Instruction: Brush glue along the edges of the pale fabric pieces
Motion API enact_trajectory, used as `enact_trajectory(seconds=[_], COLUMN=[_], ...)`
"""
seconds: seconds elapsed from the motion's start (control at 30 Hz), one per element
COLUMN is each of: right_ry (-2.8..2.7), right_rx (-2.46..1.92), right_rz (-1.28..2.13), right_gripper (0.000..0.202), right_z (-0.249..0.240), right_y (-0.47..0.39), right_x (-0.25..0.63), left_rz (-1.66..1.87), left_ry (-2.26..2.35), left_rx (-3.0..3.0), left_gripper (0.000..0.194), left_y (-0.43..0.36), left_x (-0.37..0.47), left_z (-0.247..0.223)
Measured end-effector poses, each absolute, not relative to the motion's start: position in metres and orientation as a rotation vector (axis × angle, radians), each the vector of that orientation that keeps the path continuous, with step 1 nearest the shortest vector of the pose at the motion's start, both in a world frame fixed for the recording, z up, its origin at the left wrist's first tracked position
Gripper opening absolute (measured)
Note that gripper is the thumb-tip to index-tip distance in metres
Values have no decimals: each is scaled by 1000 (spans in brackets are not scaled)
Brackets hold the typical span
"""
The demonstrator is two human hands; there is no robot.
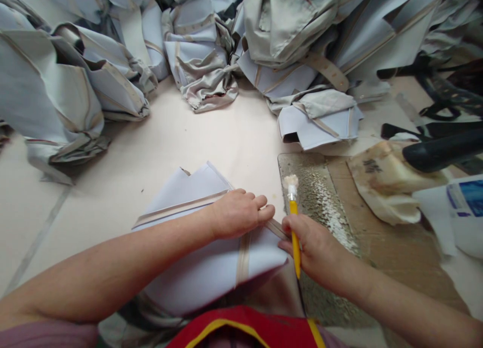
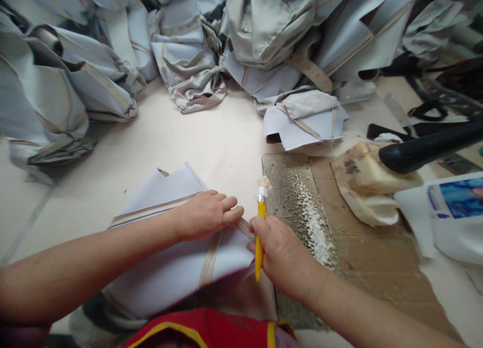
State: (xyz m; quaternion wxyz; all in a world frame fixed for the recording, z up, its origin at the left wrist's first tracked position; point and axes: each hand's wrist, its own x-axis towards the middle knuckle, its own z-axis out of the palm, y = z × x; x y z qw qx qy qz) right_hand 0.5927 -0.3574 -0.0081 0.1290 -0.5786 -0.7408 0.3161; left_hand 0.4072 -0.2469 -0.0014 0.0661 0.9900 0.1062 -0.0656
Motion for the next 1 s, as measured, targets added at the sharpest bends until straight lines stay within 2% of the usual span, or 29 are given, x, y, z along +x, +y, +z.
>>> enact_trajectory(seconds=[0.1,0.3,0.43,0.57,0.77,1.0], right_ry=[-2118,-2262,-2252,-2237,-2346,-2384], right_rx=[-1721,-1726,-1785,-1828,-1826,-1977], right_rz=[957,822,903,965,828,753], right_gripper=[20,12,10,11,14,18], right_z=[-15,-30,-45,-66,-86,-87], right_y=[-356,-356,-350,-344,-347,-343], right_x=[592,592,592,592,588,581], left_rz=[-214,-290,-323,-293,-244,-232], left_ry=[187,92,83,4,-108,-110], left_rx=[3043,3038,3008,2968,2950,2968], left_gripper=[18,17,22,14,12,13], left_y=[-245,-241,-238,-233,-232,-233], left_x=[407,416,424,431,436,438], left_z=[-4,-13,-31,-52,-70,-83])
